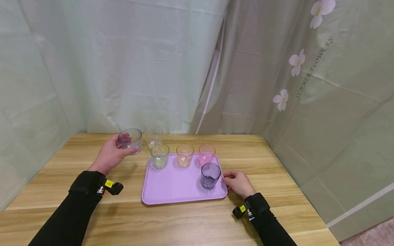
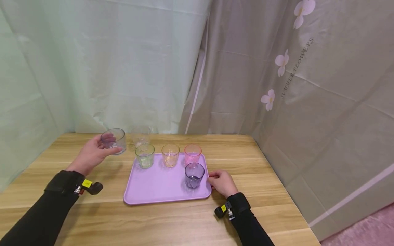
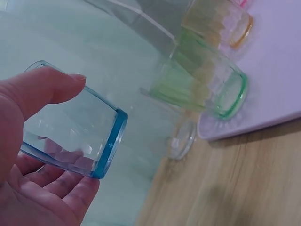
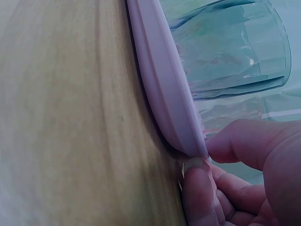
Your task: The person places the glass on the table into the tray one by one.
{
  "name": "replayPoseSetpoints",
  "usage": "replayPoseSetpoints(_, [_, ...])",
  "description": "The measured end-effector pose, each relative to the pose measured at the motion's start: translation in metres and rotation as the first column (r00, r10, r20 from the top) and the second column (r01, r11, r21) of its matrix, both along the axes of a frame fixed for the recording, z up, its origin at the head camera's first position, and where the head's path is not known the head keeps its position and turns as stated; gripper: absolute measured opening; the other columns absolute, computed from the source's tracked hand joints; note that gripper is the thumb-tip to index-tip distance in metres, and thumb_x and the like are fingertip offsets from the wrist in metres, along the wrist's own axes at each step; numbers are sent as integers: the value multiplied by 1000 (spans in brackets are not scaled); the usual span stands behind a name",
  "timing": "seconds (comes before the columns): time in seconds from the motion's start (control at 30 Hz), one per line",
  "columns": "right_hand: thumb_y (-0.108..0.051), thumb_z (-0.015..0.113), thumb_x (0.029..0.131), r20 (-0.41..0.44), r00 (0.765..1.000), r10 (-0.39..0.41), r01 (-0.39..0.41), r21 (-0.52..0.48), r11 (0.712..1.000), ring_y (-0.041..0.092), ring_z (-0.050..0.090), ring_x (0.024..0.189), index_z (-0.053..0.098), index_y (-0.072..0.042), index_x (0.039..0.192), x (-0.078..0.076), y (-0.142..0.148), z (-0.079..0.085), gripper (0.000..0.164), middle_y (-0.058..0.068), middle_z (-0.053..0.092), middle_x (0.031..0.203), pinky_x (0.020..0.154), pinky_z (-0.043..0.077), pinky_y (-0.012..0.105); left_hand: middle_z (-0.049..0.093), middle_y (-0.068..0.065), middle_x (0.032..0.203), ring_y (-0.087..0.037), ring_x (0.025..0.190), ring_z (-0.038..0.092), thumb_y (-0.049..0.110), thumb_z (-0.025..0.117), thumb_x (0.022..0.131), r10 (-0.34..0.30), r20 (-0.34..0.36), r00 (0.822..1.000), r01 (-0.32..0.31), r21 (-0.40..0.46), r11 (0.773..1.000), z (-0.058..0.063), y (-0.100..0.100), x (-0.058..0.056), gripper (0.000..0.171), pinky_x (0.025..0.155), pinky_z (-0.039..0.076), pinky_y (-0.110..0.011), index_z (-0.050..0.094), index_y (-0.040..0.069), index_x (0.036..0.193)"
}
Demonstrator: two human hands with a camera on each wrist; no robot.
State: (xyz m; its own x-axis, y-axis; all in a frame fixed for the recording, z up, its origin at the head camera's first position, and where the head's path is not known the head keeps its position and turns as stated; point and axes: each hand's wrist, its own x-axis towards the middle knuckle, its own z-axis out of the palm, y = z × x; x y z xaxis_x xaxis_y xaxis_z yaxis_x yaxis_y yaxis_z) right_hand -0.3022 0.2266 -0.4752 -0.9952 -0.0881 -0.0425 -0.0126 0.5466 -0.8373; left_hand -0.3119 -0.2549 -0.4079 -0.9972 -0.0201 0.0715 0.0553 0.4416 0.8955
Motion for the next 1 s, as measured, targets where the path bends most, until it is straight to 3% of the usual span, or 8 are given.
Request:
replayPoseSetpoints(0.1, [-8,76,98,0,1000,-2,2,1,1000,15,68,77,78,7,115,0,0,1,23,12,79,99,68,61,27,40,-30,170,-49,157,41,36,78,104,-13,-3,1000,13,-8,1000,3,2,1,93,124,45,-64,25,-1,171])
replayPoseSetpoints(0.2, [-7,76,98,-4,1000,0,0,-5,1000,16,69,78,78,7,115,1,0,1,23,12,79,98,69,63,29,41,-29,169,-48,156,43,35,78,103,-23,-10,1000,23,-14,1000,6,4,3,92,124,45,-62,26,-1,170])
replayPoseSetpoints(0.37, [-7,75,98,-3,1000,-1,1,-3,1000,15,69,78,78,7,115,0,1,-1,22,12,79,99,69,63,29,44,-29,167,-46,154,47,36,80,102,-46,-27,999,45,-22,999,13,11,9,92,117,53,-43,29,0,170])
replayPoseSetpoints(0.47, [-8,75,98,-5,1000,-3,3,3,1000,15,69,78,78,7,115,-1,1,-2,23,13,79,99,68,62,27,45,-28,167,-45,154,47,36,80,102,-58,-35,998,57,-22,998,17,15,11,93,115,55,-38,29,0,170])
replayPoseSetpoints(0.87, [-8,75,99,-3,1000,-4,4,-3,1000,15,70,79,78,7,115,-2,1,-4,22,12,79,100,71,64,30,44,-27,168,-45,154,47,39,81,102,-87,-37,996,87,8,996,30,31,20,93,123,49,-58,29,2,170])
replayPoseSetpoints(1.0, [-7,75,99,-1,1000,-10,10,-3,1000,15,70,80,78,6,115,-1,1,-3,21,11,79,100,71,64,29,45,-26,168,-45,154,48,38,81,101,-96,-36,995,97,12,995,33,37,22,91,123,50,-55,31,3,169])
